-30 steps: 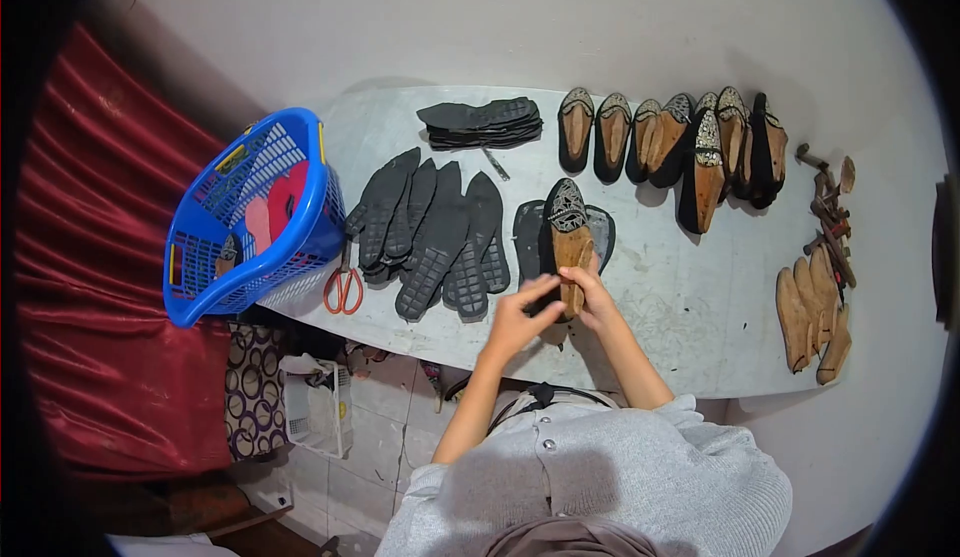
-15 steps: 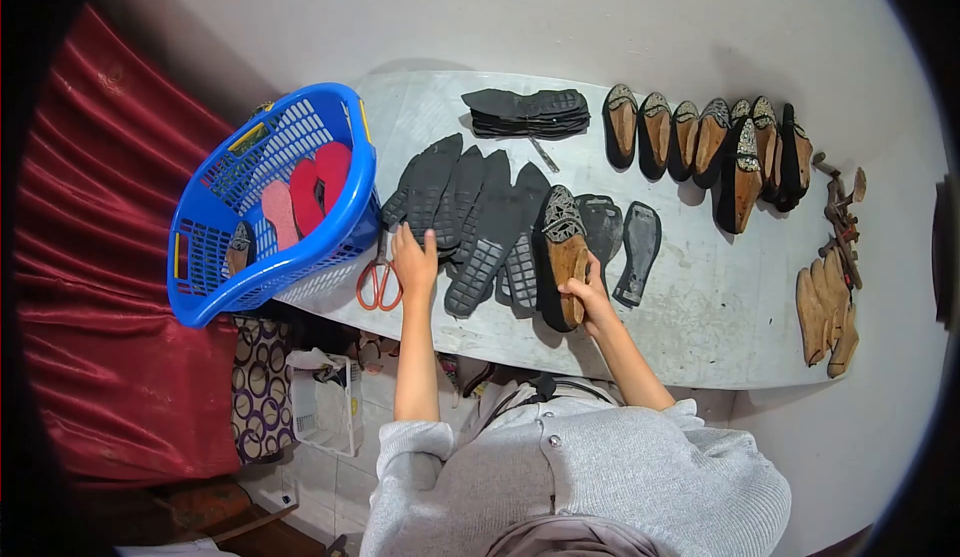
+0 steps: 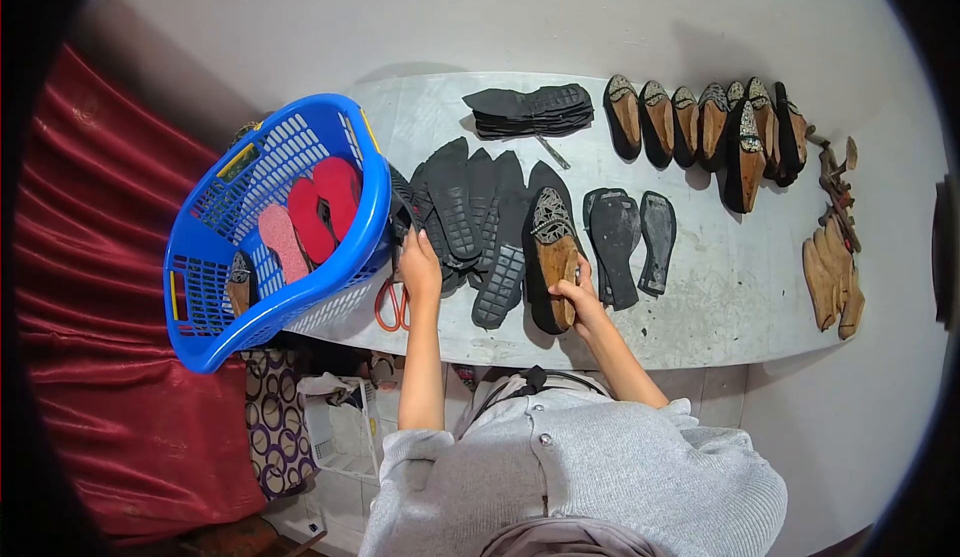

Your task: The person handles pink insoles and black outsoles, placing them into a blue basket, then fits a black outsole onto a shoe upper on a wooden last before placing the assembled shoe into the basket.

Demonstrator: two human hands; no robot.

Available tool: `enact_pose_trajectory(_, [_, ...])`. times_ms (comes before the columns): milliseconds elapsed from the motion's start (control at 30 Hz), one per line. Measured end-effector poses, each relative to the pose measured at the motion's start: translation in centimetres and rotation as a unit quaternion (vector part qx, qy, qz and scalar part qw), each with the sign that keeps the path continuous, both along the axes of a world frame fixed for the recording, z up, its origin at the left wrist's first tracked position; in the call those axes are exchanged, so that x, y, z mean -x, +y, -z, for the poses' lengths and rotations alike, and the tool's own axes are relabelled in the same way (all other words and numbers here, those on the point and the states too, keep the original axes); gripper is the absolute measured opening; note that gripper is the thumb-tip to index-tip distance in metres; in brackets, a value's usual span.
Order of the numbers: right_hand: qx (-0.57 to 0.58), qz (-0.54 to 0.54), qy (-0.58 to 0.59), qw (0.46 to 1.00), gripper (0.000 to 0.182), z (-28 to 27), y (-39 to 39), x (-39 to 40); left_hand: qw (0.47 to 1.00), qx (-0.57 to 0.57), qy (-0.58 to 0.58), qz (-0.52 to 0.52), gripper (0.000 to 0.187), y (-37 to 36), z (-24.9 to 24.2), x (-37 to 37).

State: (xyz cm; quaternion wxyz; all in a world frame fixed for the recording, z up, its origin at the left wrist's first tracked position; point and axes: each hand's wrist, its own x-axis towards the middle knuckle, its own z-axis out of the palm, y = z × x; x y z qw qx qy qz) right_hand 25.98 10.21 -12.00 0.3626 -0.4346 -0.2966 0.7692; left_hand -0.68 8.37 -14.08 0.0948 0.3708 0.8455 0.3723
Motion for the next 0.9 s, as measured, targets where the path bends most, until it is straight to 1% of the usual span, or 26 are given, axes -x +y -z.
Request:
enact_pose_trajectory(67, [0.004, 0.007, 0.002, 1.000, 0.087, 0.0, -0.3, 0.1, 0.992, -0.009, 0.118, 0.047, 0.037, 0.3, 0.2, -0.5])
enact_pose_trajectory(100, [-0.005, 0.012, 0.001, 1.000, 0.087, -0.1, -0.4, 0.1, 0.993, 0.029, 0.092, 0.063, 0.040, 0.6, 0.1, -1.1])
enact_pose_trajectory(133, [-0.014, 0.018, 0.000, 1.000, 0.087, -0.1, -0.5, 0.1, 0.993, 0.028, 0.091, 0.065, 0.040, 0.8, 0.0, -1.8])
enact_pose_trajectory(200, [-0.010, 0.022, -0.005, 1.000, 0.086, -0.1, -0.7, -0.1, 0.964, 0.016, 0.246, 0.097, 0.046, 1.2, -0.1, -2.9])
enact_pose_trajectory(233, [-0.007, 0.024, -0.009, 1.000, 0.086, -0.1, -0.7, -0.2, 0.952, 0.051, 0.262, 0.151, 0.056, 1.3, -0.1, -2.9])
enact_pose_trajectory(267, [-0.009, 0.030, -0.010, 0.999, 0.086, -0.1, -0.8, -0.3, 0.951, 0.047, 0.262, 0.156, 0.056, 1.6, -0.3, -2.9])
enact_pose_trajectory(300, [-0.007, 0.040, -0.006, 0.999, 0.081, 0.0, -0.9, -0.2, 0.937, 0.138, 0.249, 0.204, 0.058, 1.9, -0.4, -2.9])
enact_pose_trajectory(333, [-0.004, 0.050, -0.003, 0.999, 0.076, 0.2, -1.0, -0.2, 0.911, 0.229, 0.234, 0.249, 0.060, 2.1, -0.6, -2.8])
enact_pose_trajectory(367, [-0.006, 0.051, -0.002, 0.999, 0.077, 0.5, -1.0, -0.3, 0.929, 0.229, 0.183, 0.227, 0.060, 2.7, 0.2, -2.8])
enact_pose_trajectory(400, [-0.006, 0.054, -0.002, 0.999, 0.077, 0.5, -1.0, -0.3, 0.928, 0.228, 0.183, 0.230, 0.060, 2.6, -0.2, -3.3])
enact_pose_trajectory(467, [-0.001, 0.055, -0.018, 0.998, 0.079, 0.4, -1.1, -0.2, 0.940, 0.198, 0.209, 0.185, 0.059, 2.1, -0.8, -4.8])
enact_pose_trajectory(500, [0.000, 0.054, -0.019, 0.998, 0.079, 0.5, -1.0, -0.2, 0.953, 0.149, 0.185, 0.189, 0.057, 1.9, -0.6, -5.0])
enact_pose_trajectory(533, [-0.008, 0.043, -0.015, 0.999, 0.082, 0.6, -0.9, -0.3, 0.953, 0.150, 0.184, 0.189, 0.057, 1.9, -0.5, -4.9])
enact_pose_trajectory(600, [-0.016, 0.033, -0.013, 0.999, 0.085, 0.7, -0.8, -0.5, 0.935, 0.185, 0.179, 0.245, 0.054, 1.9, -0.4, -4.5])
enact_pose_trajectory(633, [-0.016, 0.036, -0.013, 0.999, 0.086, 0.6, -0.8, -0.4, 0.931, 0.158, 0.209, 0.252, 0.048, 1.5, 0.0, -4.5])
enact_pose_trajectory(667, [-0.017, 0.038, -0.012, 0.999, 0.086, 0.6, -0.8, -0.4, 0.932, 0.158, 0.209, 0.252, 0.048, 1.5, 0.7, -4.1])
enact_pose_trajectory(733, [-0.015, 0.035, -0.008, 0.999, 0.086, 0.7, -0.6, -0.5, 0.897, 0.105, 0.289, 0.316, 0.047, 1.8, 1.5, -3.1])
enact_pose_trajectory(767, [-0.013, 0.032, -0.005, 0.999, 0.086, 0.9, -0.6, -0.6, 0.897, 0.080, 0.300, 0.316, 0.044, 2.1, 2.0, -2.8])
enact_pose_trajectory(800, [-0.013, 0.035, -0.005, 0.999, 0.086, 1.0, -0.6, -0.7, 0.895, 0.079, 0.301, 0.318, 0.044, 2.6, 1.0, -2.9])
enact_pose_trajectory(867, [0.000, 0.025, -0.004, 1.000, 0.088, 1.2, -0.5, -0.8, 0.919, 0.157, 0.244, 0.265, 0.039, 3.2, -2.0, -3.5])
enact_pose_trajectory(900, [-0.006, 0.027, -0.003, 1.000, 0.089, 1.2, -0.5, -0.8, 0.924, 0.148, 0.255, 0.245, 0.038, 3.3, -2.4, -3.7])
